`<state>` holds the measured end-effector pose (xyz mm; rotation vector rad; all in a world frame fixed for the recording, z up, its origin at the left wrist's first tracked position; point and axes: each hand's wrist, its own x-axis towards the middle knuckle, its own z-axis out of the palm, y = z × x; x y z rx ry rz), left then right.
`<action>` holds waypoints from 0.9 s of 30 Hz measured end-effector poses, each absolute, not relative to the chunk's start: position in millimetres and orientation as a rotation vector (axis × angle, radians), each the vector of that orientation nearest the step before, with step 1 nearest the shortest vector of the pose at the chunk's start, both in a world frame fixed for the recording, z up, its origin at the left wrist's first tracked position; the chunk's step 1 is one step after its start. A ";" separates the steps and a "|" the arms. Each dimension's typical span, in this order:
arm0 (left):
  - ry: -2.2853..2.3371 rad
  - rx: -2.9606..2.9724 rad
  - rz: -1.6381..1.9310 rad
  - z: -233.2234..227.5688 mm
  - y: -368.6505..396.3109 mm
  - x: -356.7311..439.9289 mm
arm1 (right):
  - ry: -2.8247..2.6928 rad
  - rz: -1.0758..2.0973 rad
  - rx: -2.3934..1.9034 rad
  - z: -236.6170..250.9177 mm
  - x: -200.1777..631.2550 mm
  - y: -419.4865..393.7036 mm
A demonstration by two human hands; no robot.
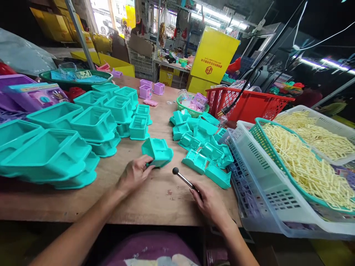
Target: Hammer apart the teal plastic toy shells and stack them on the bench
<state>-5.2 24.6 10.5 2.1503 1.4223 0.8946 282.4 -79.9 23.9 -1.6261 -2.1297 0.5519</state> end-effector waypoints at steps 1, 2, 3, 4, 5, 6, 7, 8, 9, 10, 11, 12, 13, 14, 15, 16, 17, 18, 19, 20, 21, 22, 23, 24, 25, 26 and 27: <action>1.433 2.329 0.809 23.0 27.8 -12.4 | -2.132 0.536 -1.685 20.0 286.0 -80.4; 1.445 2.480 0.712 35.2 30.8 -19.0 | -2.127 0.519 -1.739 16.2 288.1 -79.9; 1.458 2.594 0.620 46.5 33.2 -24.7 | -2.122 0.507 -1.783 12.9 288.8 -78.5; 1.472 2.674 0.551 56.2 34.7 -29.3 | -2.119 0.492 -1.814 10.2 288.3 -76.4; 1.478 2.726 0.522 63.7 35.3 -32.6 | -2.117 0.468 -1.830 8.3 287.0 -73.7; 1.479 2.755 0.532 68.8 35.0 -34.8 | -2.119 0.435 -1.833 6.9 285.1 -70.9; 1.481 2.765 0.574 71.2 33.9 -35.8 | -2.122 0.397 -1.822 5.8 282.8 -68.0; 1.487 2.759 0.633 70.9 32.5 -35.9 | -2.122 0.361 -1.800 4.9 280.3 -65.4; 1.499 2.741 0.695 68.1 31.0 -35.3 | -2.123 0.337 -1.770 3.9 277.8 -63.3; 1.526 2.714 0.756 63.1 29.9 -34.2 | -2.127 0.327 -1.731 2.6 275.3 -61.7; 1.564 2.682 0.798 56.4 29.6 -32.6 | -2.139 0.328 -1.686 1.1 273.0 -60.8; 1.609 2.647 0.822 48.7 30.1 -30.9 | -2.154 0.334 -1.643 -0.6 271.1 -60.2; 1.657 2.610 0.833 40.9 31.6 -29.1 | -2.170 0.338 -1.610 -2.4 269.6 -59.9; 1.702 2.574 0.830 33.5 33.7 -27.6 | -2.183 0.335 -1.588 -4.1 268.6 -59.6; 1.735 2.543 0.812 27.1 36.4 -26.6 | -2.193 0.326 -1.573 -5.6 268.2 -58.9; 1.753 2.521 0.782 22.3 39.2 -26.4 | -2.198 0.314 -1.564 -6.9 268.2 -57.8; 1.765 2.511 0.749 18.9 41.6 -27.2 | -2.203 0.306 -1.558 -7.8 268.5 -56.0; 1.785 2.507 0.722 17.1 43.5 -29.3 | -2.210 0.300 -1.550 -8.3 269.0 -53.7; 1.821 2.503 0.701 16.4 44.6 -32.6 | -2.219 0.296 -1.541 -8.5 269.4 -50.8; 1.875 2.494 0.688 16.5 44.7 -37.0 | -2.231 0.294 -1.534 -8.5 269.6 -47.5; 1.951 2.474 0.681 17.1 44.2 -42.1 | -2.244 0.292 -1.531 -8.5 269.6 -43.9; 2.044 2.443 0.686 18.0 43.0 -47.4 | -2.257 0.288 -1.529 -8.6 269.3 -40.0; 2.142 2.407 0.702 19.0 41.6 -52.3 | -2.268 0.280 -1.526 -8.8 268.9 -35.9; 2.236 2.376 0.727 20.1 40.2 -56.0 | -2.273 0.267 -1.522 -9.2 268.4 -31.5; 2.316 2.360 0.769 21.0 39.0 -58.0 | -2.271 0.248 -1.518 -9.7 267.9 -27.0; 2.372 2.363 0.825 21.7 38.4 -58.2 | -2.257 0.220 -1.520 -10.2 267.4 -22.3; 2.388 2.392 0.892 22.1 38.6 -56.5 | -2.229 0.177 -1.533 -10.7 266.9 -17.5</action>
